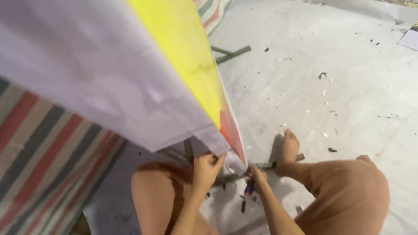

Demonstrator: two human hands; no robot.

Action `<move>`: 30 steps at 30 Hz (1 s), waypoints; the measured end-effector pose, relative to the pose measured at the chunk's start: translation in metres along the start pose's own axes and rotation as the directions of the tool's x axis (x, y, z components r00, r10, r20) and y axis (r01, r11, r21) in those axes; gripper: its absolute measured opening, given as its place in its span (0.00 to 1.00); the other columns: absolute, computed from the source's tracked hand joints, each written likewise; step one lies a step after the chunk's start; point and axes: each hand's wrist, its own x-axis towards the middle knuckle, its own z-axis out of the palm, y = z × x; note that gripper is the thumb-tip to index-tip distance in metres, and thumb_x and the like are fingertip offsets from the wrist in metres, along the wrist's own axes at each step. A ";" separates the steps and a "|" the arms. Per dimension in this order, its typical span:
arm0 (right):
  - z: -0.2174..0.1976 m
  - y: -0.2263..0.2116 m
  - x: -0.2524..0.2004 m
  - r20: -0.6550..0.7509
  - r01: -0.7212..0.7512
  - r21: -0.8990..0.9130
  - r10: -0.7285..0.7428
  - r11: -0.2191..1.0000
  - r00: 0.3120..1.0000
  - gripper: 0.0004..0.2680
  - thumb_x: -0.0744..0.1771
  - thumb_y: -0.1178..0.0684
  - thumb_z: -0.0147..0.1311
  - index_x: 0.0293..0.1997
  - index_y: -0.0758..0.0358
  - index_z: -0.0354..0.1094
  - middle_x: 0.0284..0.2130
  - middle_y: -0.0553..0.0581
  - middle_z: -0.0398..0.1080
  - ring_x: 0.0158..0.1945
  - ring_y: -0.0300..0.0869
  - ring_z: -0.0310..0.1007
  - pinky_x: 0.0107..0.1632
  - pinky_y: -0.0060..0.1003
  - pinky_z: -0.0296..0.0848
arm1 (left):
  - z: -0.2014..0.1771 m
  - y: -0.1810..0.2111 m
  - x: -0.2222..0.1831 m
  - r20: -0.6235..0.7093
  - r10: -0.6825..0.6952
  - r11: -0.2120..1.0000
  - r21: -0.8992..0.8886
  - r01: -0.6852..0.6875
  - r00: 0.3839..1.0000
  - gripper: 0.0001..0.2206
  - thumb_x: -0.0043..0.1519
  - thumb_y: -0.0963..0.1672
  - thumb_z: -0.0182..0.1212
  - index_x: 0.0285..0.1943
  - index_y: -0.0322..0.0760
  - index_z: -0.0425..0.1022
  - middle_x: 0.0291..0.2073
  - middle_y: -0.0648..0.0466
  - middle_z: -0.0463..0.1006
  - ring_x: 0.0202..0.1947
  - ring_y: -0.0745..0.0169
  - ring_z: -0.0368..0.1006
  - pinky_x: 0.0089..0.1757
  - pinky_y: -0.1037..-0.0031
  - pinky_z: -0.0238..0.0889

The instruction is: Fastening a banner to a metal frame and trimming the edges with a utility knife.

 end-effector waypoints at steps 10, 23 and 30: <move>0.006 -0.033 -0.050 0.029 -0.121 0.011 0.121 0.993 0.992 0.10 0.68 0.57 0.57 0.38 0.82 0.67 0.27 0.66 0.64 0.22 0.46 0.60 0.23 0.43 0.70 | 0.015 0.048 -0.010 -0.240 -0.027 0.998 0.057 0.042 0.970 0.13 0.52 0.44 0.74 0.24 0.24 0.78 0.12 0.52 0.77 0.13 0.64 0.62 0.22 0.73 0.62; 0.023 -0.071 -0.094 -0.232 0.014 -0.391 -0.113 0.920 0.966 0.16 0.67 0.48 0.53 0.33 0.80 0.74 0.22 0.66 0.73 0.25 0.51 0.72 0.33 0.41 0.75 | 0.030 0.035 -0.008 -0.275 -0.002 0.985 0.166 0.049 0.961 0.14 0.53 0.45 0.71 0.23 0.24 0.79 0.15 0.50 0.82 0.11 0.61 0.69 0.21 0.70 0.65; 0.016 -0.096 -0.102 -0.283 0.251 -0.505 -0.433 0.826 0.856 0.15 0.69 0.47 0.49 0.44 0.76 0.71 0.36 0.70 0.75 0.39 0.59 0.75 0.48 0.48 0.71 | 0.044 0.016 -0.015 -0.311 -0.144 0.989 -0.006 0.150 0.939 0.19 0.54 0.47 0.73 0.19 0.28 0.71 0.11 0.54 0.70 0.12 0.65 0.57 0.19 0.73 0.58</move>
